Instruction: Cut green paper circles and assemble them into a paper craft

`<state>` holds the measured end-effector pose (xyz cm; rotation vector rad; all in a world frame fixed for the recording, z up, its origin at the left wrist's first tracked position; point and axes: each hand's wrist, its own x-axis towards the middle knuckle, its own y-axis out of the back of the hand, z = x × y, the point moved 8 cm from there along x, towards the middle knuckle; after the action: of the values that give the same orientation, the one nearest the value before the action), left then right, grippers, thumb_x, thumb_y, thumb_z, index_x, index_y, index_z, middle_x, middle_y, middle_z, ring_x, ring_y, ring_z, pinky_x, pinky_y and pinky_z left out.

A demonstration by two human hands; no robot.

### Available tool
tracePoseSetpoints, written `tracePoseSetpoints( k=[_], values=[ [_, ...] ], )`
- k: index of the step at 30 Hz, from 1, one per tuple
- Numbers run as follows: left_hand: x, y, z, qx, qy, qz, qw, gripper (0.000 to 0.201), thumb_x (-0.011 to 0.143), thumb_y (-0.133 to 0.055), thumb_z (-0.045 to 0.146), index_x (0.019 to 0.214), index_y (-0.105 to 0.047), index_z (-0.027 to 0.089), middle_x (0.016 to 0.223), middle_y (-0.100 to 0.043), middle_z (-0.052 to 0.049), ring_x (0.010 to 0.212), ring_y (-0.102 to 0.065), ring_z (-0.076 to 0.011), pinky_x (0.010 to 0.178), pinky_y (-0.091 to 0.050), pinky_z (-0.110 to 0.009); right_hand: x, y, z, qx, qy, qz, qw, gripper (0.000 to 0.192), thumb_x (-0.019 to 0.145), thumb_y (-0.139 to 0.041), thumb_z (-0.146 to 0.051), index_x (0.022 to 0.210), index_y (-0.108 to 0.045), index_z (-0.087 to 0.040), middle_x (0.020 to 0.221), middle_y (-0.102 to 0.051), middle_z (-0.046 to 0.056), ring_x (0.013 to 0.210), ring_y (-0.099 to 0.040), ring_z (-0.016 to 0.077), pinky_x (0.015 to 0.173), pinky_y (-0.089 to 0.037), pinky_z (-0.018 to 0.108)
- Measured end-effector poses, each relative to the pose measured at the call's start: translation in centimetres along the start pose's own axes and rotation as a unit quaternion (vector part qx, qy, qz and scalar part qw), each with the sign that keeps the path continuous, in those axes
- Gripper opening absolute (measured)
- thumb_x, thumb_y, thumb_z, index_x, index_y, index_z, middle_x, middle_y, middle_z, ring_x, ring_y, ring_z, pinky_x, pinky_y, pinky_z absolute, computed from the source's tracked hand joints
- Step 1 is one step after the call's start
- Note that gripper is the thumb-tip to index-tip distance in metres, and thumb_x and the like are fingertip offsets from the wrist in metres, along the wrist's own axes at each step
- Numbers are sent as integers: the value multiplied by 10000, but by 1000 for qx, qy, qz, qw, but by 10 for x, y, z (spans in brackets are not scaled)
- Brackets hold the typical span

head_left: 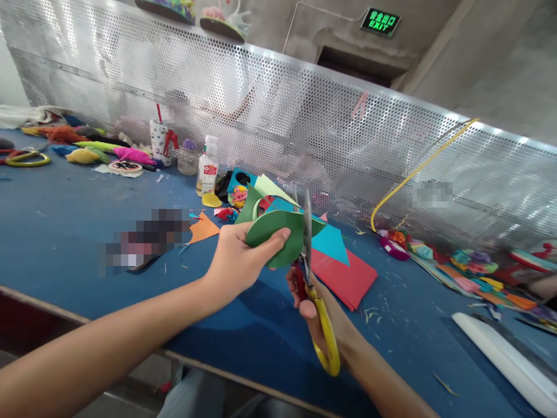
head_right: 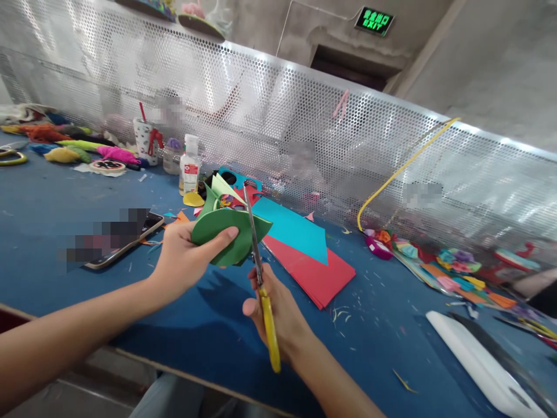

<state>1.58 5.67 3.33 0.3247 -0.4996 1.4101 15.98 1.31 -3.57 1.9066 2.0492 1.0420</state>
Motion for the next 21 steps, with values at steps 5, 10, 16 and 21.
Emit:
tracePoseSetpoints(
  k=[5, 10, 16, 21],
  values=[
    [1, 0, -6, -12, 39, -5, 999, 324, 698, -626, 348, 490, -505, 131, 402, -453, 48, 357, -467, -68, 329, -411, -159, 0, 1, -2, -18, 0, -35, 999, 597, 726, -199, -742, 865, -424, -206, 680, -424, -8, 550, -381, 125, 485, -359, 249],
    [2, 1, -9, -28, 49, -7, 998, 291, 693, -632, 345, 523, -540, 128, 420, -477, 42, 374, -473, -70, 341, -415, -164, -1, 2, 1, -36, -9, -37, 999, 574, 747, -180, -726, 825, -408, -205, 665, -411, -16, 533, -376, 117, 480, -351, 245],
    [4, 2, -10, -41, 60, -13, 997, 231, 683, -644, 333, 594, -610, 123, 473, -539, 33, 418, -513, -78, 399, -464, -178, -2, 3, -2, -44, -29, -28, 998, 613, 719, -145, -756, 743, -400, -200, 624, -389, -21, 510, -352, 111, 458, -330, 239],
    [9, 2, -8, -22, 51, -40, 998, 207, 681, -646, 308, 598, -630, 118, 531, -606, 9, 457, -553, -86, 420, -478, -172, -2, 8, -1, -48, -61, 8, 997, 618, 700, -197, -772, 717, -419, -196, 582, -374, -25, 488, -350, 109, 423, -328, 228]
  ],
)
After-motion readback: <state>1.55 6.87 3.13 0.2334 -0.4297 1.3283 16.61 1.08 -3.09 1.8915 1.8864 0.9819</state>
